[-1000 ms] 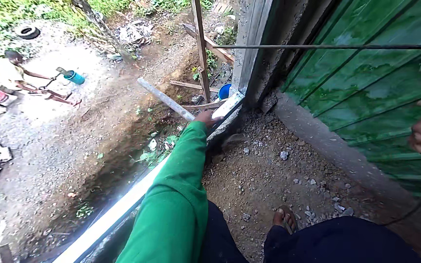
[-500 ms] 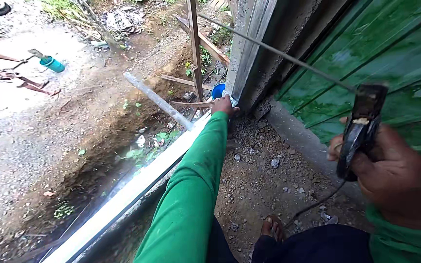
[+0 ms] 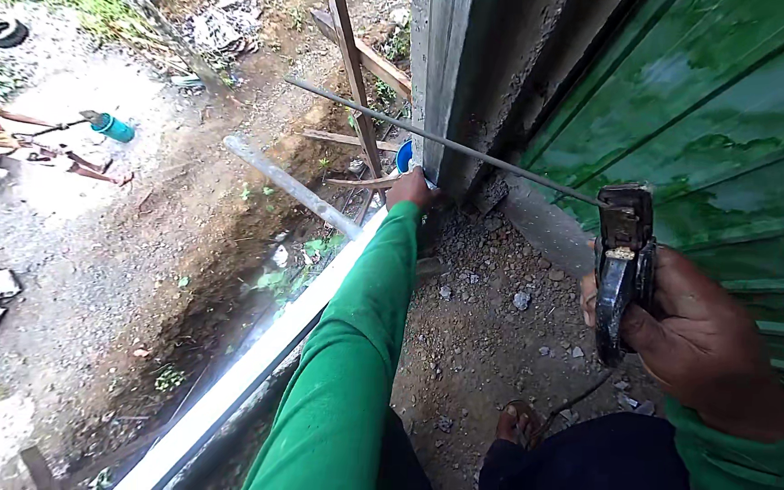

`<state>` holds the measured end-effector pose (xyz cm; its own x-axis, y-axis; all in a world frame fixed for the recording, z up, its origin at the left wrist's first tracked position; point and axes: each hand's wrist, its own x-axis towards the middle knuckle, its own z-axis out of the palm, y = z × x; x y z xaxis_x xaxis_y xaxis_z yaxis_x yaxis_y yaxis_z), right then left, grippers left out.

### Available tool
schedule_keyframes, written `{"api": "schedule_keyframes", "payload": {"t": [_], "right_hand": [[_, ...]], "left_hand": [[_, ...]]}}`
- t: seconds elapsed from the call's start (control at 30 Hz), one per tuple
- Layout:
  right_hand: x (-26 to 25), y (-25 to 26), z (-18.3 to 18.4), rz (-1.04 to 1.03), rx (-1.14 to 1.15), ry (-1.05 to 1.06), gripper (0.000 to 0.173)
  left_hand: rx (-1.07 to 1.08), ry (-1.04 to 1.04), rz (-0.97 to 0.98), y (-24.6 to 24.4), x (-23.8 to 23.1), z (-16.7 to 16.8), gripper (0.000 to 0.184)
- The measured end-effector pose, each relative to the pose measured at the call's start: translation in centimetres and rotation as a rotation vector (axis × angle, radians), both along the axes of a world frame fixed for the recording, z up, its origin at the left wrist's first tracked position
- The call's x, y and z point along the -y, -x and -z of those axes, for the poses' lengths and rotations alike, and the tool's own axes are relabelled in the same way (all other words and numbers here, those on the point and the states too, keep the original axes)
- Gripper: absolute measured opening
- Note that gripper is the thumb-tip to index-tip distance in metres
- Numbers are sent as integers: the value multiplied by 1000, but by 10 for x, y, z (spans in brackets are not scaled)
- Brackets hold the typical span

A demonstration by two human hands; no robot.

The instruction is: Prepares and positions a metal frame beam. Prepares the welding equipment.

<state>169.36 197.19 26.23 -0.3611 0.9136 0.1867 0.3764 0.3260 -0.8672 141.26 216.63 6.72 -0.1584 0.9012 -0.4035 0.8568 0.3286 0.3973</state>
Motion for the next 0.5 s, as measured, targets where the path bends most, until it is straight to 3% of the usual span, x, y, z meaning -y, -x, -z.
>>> {"api": "schedule_keyframes", "payload": {"t": [0.5], "right_hand": [[-13,-5,1,-5,-84,28,49]], "left_hand": [[-47,8,50,-2,-6,1,63]]}}
